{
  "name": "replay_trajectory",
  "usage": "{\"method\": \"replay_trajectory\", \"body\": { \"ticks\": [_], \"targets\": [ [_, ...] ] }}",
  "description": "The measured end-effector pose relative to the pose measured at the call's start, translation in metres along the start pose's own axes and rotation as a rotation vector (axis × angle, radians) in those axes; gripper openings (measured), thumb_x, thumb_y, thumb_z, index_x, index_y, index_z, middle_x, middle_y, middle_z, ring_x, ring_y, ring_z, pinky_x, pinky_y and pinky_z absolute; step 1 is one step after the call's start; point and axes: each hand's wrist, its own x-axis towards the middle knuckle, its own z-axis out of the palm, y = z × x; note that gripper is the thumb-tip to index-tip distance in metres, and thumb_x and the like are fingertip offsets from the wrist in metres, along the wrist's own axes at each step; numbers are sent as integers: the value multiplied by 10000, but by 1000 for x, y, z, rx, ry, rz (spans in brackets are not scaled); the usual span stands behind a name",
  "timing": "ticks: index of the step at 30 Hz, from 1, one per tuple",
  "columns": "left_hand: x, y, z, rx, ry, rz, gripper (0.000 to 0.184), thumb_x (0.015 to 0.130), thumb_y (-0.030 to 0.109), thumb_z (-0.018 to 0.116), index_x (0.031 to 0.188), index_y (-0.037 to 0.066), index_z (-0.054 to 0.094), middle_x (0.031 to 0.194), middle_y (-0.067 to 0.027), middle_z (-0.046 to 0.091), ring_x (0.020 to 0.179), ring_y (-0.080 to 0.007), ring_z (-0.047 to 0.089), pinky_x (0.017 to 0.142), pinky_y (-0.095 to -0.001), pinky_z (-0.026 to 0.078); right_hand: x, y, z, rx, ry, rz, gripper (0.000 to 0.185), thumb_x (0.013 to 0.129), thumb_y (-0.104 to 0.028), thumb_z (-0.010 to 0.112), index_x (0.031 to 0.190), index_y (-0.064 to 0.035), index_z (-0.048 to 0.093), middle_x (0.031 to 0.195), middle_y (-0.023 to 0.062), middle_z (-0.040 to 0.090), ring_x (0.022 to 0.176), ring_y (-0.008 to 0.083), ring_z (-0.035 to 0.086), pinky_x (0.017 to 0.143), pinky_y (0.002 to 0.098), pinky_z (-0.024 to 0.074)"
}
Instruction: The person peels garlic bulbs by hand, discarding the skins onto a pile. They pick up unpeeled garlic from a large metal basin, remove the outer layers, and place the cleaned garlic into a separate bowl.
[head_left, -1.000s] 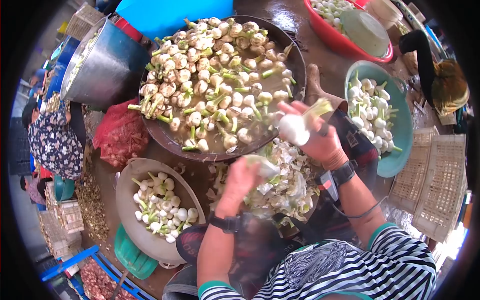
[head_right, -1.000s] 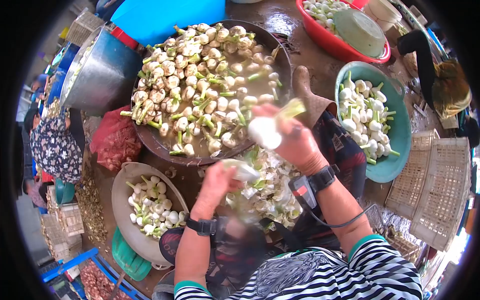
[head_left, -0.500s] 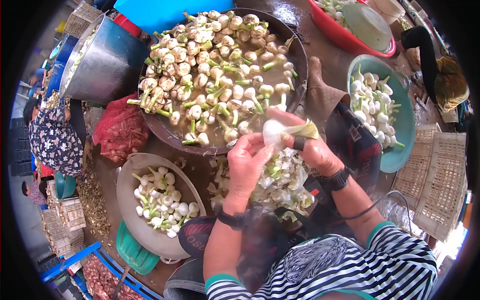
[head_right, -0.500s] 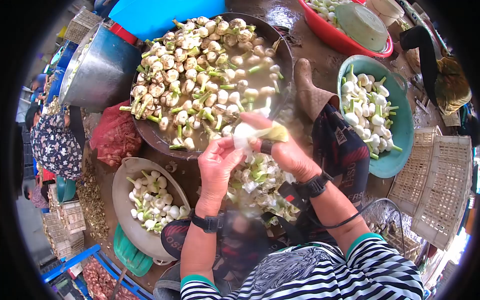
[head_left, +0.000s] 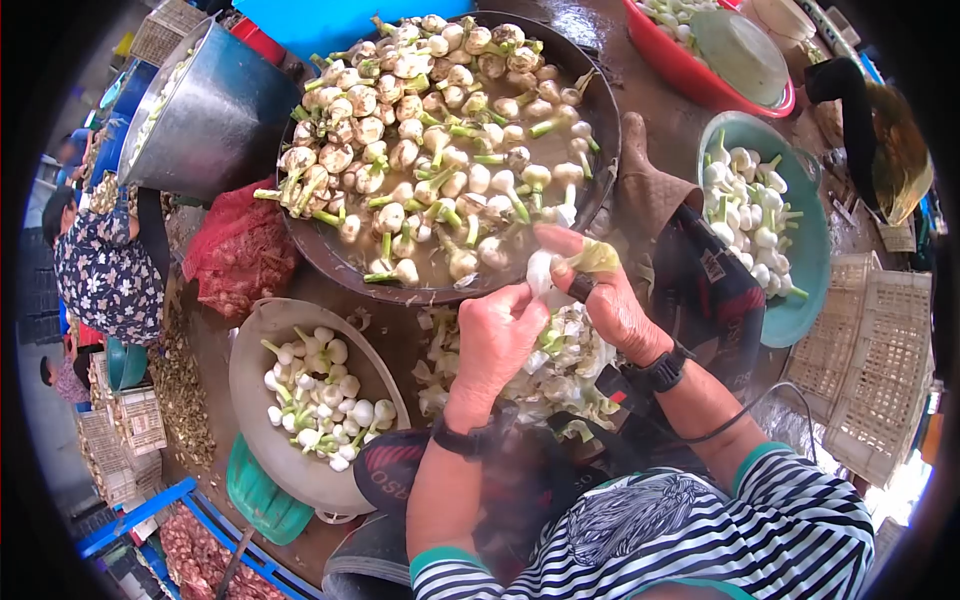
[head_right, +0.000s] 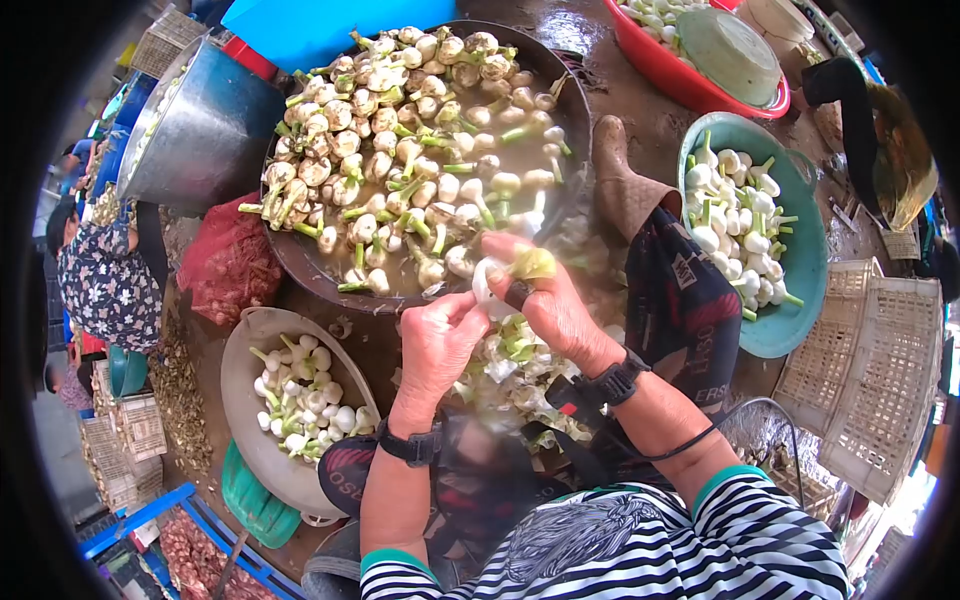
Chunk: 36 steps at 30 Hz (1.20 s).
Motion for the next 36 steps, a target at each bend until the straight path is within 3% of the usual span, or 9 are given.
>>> {"method": "replay_trajectory", "body": {
  "ticks": [5,9,12,15,20,23,26,29,36],
  "targets": [
    [1,-10,10,142,63,99,150,768,87,609,845,-26,671,570,-82,613,540,-79,581,537,-250,462,1,3,-1,-325,20,-161,380,861,-90,549,1225,17,522,1224,120,526,1142,190,489,964,295,384],
    [6,-19,16,-199,155,-84,131,770,85,594,769,-30,657,549,-106,593,522,-115,598,522,-269,461,6,-5,-12,503,-55,215,360,849,-108,535,1171,53,555,1064,110,611,945,190,592,867,277,458],
    [11,-42,20,212,157,86,148,778,94,576,748,-29,652,546,-94,600,511,-129,605,521,-272,470,6,-8,-18,422,-123,97,519,902,-320,499,1211,97,497,1165,157,576,1023,217,581,903,325,448],
    [8,-53,19,31,4,-172,183,769,145,588,716,-19,651,559,-111,615,503,-179,615,535,-289,488,8,0,-28,-44,-39,-227,318,869,-38,562,1175,46,552,1149,145,613,1039,192,605,883,286,481],
    [-15,-69,48,847,-507,-46,256,772,250,603,697,10,656,678,-167,641,589,-305,615,592,-357,506,12,-22,-35,-255,-73,-348,412,814,-74,655,1202,-15,528,1173,98,614,1070,161,592,930,288,447],
    [-24,-62,41,632,-728,-101,320,794,299,600,684,2,649,669,-191,625,649,-313,609,670,-367,513,12,-27,-34,-379,-13,-414,518,825,-226,673,1305,-197,481,1184,-18,615,1102,81,560,1048,286,300],
    [7,-33,24,512,-452,-71,257,813,246,638,849,-9,648,774,-160,661,728,-247,633,723,-318,510,8,-36,-24,-1225,6,-543,353,816,-194,655,1166,-175,609,1195,-50,608,1100,61,551,920,205,429],
    [11,-15,18,-527,-61,-44,401,741,-4,709,1109,-32,551,1127,-94,510,905,-166,616,729,-278,524,7,-16,-15,-1074,10,-432,317,778,-215,658,1096,-219,651,1186,-77,608,1143,57,514,930,201,417],
    [8,-32,11,-387,-47,18,142,804,42,676,919,-19,619,926,-35,565,806,-104,590,690,-233,490,21,23,0,-12,-40,-32,350,835,-205,624,1163,-86,592,1191,41,606,1164,112,509,969,252,403]
  ]
}}
